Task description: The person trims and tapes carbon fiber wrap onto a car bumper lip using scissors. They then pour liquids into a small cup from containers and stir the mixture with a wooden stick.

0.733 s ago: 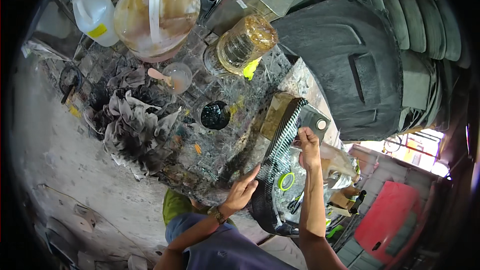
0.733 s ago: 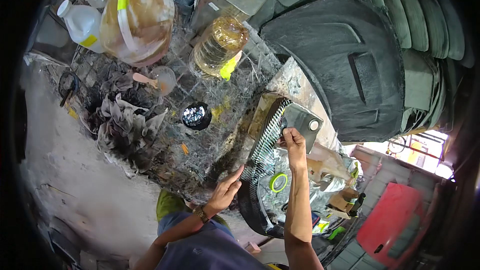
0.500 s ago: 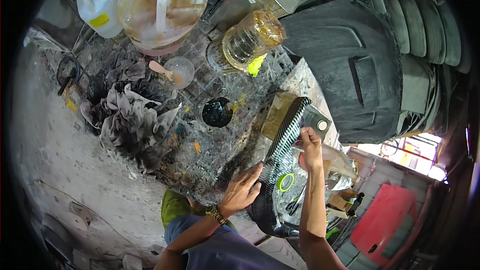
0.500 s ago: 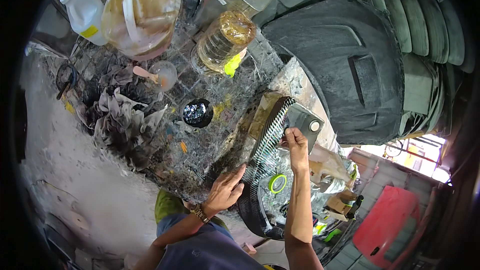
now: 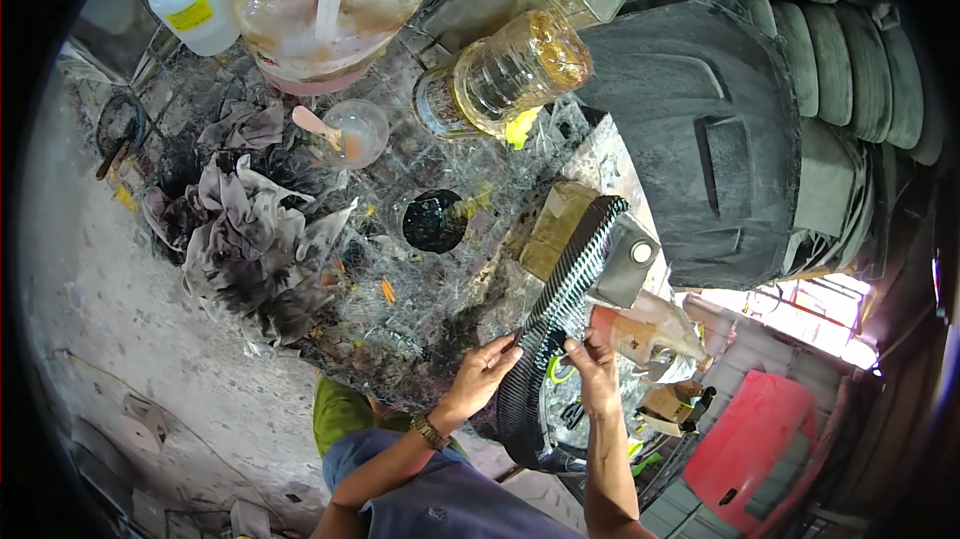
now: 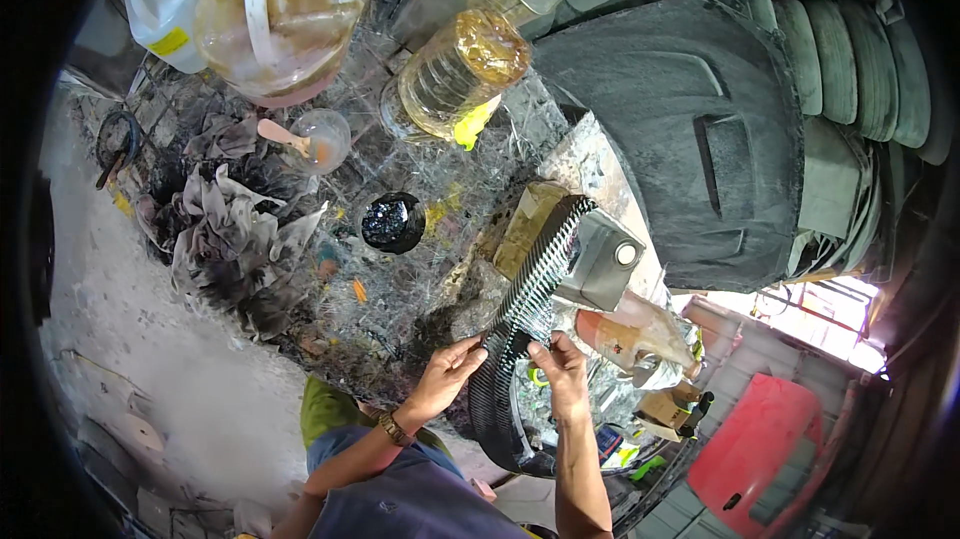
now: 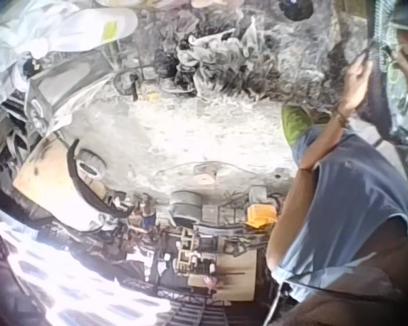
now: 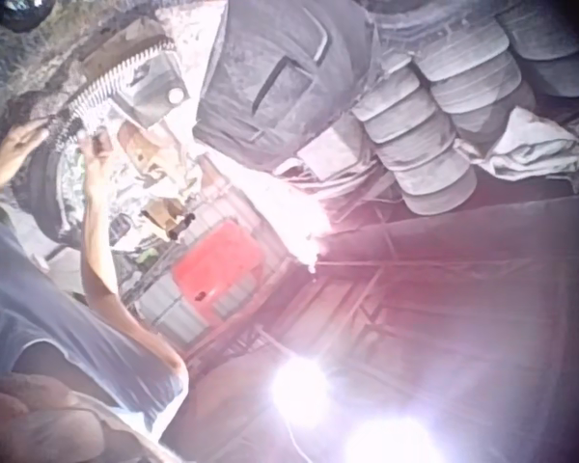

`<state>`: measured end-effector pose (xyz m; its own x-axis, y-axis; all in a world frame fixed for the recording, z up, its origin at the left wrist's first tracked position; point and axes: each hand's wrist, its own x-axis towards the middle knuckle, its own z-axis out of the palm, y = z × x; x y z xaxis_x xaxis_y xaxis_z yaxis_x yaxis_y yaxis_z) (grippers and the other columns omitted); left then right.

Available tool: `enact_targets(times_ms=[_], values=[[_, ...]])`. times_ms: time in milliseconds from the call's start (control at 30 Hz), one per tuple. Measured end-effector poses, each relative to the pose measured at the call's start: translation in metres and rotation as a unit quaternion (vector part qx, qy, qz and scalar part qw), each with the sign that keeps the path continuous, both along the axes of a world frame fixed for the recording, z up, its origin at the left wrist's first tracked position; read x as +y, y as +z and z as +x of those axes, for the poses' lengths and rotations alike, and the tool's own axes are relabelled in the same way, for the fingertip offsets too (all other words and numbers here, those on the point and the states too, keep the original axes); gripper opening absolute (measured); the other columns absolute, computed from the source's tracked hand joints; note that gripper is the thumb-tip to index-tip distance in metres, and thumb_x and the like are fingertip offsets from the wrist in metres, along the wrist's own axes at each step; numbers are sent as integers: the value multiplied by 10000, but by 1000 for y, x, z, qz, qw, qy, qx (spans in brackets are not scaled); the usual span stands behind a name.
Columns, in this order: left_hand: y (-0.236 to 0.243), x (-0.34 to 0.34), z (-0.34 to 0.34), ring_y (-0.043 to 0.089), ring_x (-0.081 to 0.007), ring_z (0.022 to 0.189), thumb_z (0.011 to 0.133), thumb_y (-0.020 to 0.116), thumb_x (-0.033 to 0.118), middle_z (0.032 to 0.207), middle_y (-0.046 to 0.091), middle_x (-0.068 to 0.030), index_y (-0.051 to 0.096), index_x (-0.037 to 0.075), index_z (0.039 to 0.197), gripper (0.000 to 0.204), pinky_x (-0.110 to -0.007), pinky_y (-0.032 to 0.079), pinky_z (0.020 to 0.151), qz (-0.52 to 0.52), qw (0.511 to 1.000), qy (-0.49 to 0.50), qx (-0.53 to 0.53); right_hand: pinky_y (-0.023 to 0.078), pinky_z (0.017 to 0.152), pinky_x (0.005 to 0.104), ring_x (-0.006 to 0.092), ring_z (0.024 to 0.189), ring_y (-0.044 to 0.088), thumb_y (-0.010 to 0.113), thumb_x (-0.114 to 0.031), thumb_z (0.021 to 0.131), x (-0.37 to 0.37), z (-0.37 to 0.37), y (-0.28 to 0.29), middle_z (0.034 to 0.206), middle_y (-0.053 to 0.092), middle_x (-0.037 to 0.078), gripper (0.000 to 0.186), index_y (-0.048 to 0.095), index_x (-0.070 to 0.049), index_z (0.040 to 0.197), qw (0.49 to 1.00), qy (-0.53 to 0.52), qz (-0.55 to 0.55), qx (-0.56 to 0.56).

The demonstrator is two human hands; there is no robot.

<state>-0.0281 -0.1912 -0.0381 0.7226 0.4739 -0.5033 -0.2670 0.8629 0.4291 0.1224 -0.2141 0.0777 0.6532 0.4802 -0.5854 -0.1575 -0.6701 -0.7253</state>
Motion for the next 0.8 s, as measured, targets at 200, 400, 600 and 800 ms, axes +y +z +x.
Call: enact_targets(times_ms=[200,400,600,800], values=[[8,5,6,518,-14,845,966,575,159,978,635,21,555,-20,1251,338,-186,445,730,-15,1000,8,-25,479,704,228,62,756,595,714,8,814,4,-6,-17,853,670,-3,134,651,-60,912,997,-48,58,-5],[8,7,8,511,-11,856,972,561,146,985,615,30,560,-14,1226,300,-182,441,726,-31,999,16,-38,490,749,239,81,794,620,701,37,809,14,-12,-17,921,698,38,149,689,-44,934,996,-55,72,8],[10,10,10,513,-21,879,977,550,143,1014,615,24,557,-20,1224,296,-187,444,760,-38,998,4,-57,490,759,241,93,806,632,703,39,805,12,-8,-18,931,702,46,172,693,-38,959,993,-72,80,38],[8,7,10,526,-41,946,975,550,139,1101,610,-10,515,-20,1275,341,-204,448,830,-27,999,18,-38,481,792,255,91,819,630,706,30,802,13,-14,-17,959,707,37,221,696,-32,1015,997,-34,69,27]])
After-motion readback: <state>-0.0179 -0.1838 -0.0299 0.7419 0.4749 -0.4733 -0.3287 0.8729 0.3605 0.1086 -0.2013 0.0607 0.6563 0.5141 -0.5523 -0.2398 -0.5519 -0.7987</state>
